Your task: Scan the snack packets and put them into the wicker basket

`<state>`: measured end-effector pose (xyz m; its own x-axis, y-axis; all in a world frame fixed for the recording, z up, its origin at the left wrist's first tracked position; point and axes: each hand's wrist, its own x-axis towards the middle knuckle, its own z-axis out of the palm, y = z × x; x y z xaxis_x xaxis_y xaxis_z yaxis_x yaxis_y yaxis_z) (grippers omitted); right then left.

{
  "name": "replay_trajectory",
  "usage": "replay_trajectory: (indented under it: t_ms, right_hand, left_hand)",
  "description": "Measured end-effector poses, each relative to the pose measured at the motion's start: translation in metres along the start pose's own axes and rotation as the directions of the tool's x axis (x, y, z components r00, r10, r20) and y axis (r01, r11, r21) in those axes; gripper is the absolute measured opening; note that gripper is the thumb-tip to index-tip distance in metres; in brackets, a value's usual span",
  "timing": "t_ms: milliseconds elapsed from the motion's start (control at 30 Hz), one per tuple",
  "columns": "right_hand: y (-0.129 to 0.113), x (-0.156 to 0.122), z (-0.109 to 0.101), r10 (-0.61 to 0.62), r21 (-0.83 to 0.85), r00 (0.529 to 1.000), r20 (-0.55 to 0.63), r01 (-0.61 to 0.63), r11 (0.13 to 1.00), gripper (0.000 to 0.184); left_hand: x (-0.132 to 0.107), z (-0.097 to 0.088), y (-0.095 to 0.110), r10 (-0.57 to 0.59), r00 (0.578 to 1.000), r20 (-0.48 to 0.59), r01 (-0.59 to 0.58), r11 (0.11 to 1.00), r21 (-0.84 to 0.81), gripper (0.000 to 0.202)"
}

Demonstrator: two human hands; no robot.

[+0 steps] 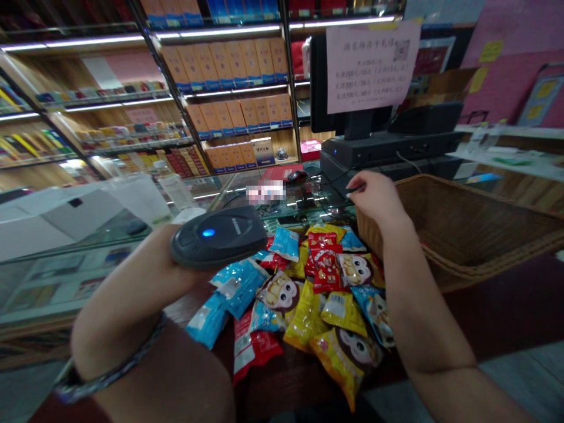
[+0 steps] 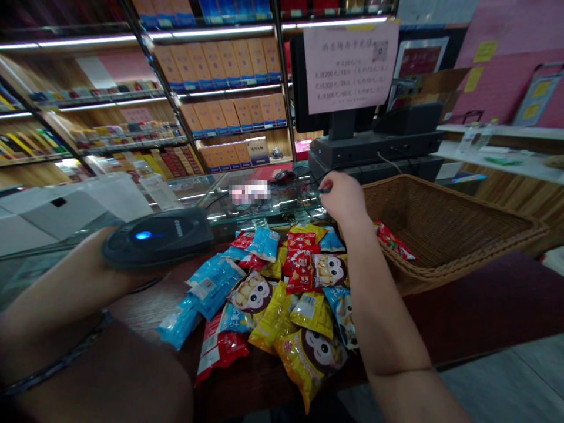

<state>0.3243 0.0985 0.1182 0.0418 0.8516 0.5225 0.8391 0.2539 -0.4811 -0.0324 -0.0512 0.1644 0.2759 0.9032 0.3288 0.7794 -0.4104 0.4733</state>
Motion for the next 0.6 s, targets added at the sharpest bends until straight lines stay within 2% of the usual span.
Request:
replay_trajectory:
  t_ms: [33,67,100,133,167,200,233,267,333,400,500,533,600]
  right_hand:
    - [-0.001,0.002,0.011,-0.070,0.048,0.975,0.209,0.062,0.997,0.021]
    - [-0.003,0.003,0.022,-0.132,0.086,0.899,0.419,0.105,0.991,0.023]
    - [-0.005,0.003,0.035,-0.165,0.103,0.781,0.602,0.129,0.986,0.027]
    - [-0.007,0.002,0.047,-0.162,0.096,0.645,0.747,0.137,0.986,0.034]
    - [-0.011,0.001,0.059,-0.134,0.074,0.517,0.846,0.135,0.988,0.043]
    - [-0.014,-0.001,0.069,-0.098,0.045,0.418,0.903,0.134,0.990,0.052]
    - [-0.017,-0.004,0.079,-0.066,0.016,0.353,0.933,0.142,0.990,0.058]
    - [-0.021,-0.006,0.087,-0.045,-0.009,0.322,0.946,0.162,0.987,0.063]
    - [-0.026,-0.009,0.097,-0.040,-0.044,0.337,0.941,0.239,0.970,0.065]
    - [-0.028,-0.008,0.099,-0.069,-0.046,0.359,0.931,0.303,0.952,0.058]
    - [-0.024,-0.004,0.088,-0.173,0.074,0.366,0.915,0.269,0.960,0.036]
    - [-0.021,-0.001,0.081,-0.217,0.131,0.384,0.897,0.237,0.963,0.031]
    - [-0.013,0.004,0.067,-0.307,0.247,0.458,0.834,0.187,0.951,0.027]
  left_hand:
    - [0.000,0.000,0.001,0.007,1.000,-0.002,-0.007,1.000,-0.006,0.023]
    - [0.000,0.000,0.001,0.013,1.000,-0.002,-0.013,1.000,-0.010,0.023]
    - [0.000,0.000,0.002,0.015,1.000,-0.003,-0.015,1.000,-0.015,0.023]
    - [0.000,0.000,0.003,0.018,1.000,0.000,-0.018,1.000,-0.017,0.024]
    - [0.000,0.000,0.004,0.020,1.000,-0.009,-0.020,1.000,-0.014,0.026]
    - [0.001,0.000,0.004,0.025,1.000,-0.010,-0.025,1.000,-0.012,0.027]
    - [0.001,0.000,0.005,0.025,1.000,-0.008,-0.025,1.000,-0.009,0.027]
    - [0.001,0.000,0.006,0.022,1.000,-0.007,-0.022,1.000,-0.004,0.026]
    - [0.002,0.000,0.009,0.016,1.000,-0.017,-0.016,1.000,0.004,0.026]
    - [0.002,0.001,0.012,0.032,0.999,-0.041,-0.032,0.999,0.006,0.030]
    - [0.002,0.002,0.014,0.061,0.996,-0.058,-0.062,0.998,-0.009,0.036]
    - [0.002,0.002,0.013,0.051,0.997,-0.056,-0.052,0.999,-0.008,0.035]
    - [0.001,0.001,0.009,0.018,0.999,-0.047,-0.018,1.000,0.002,0.032]
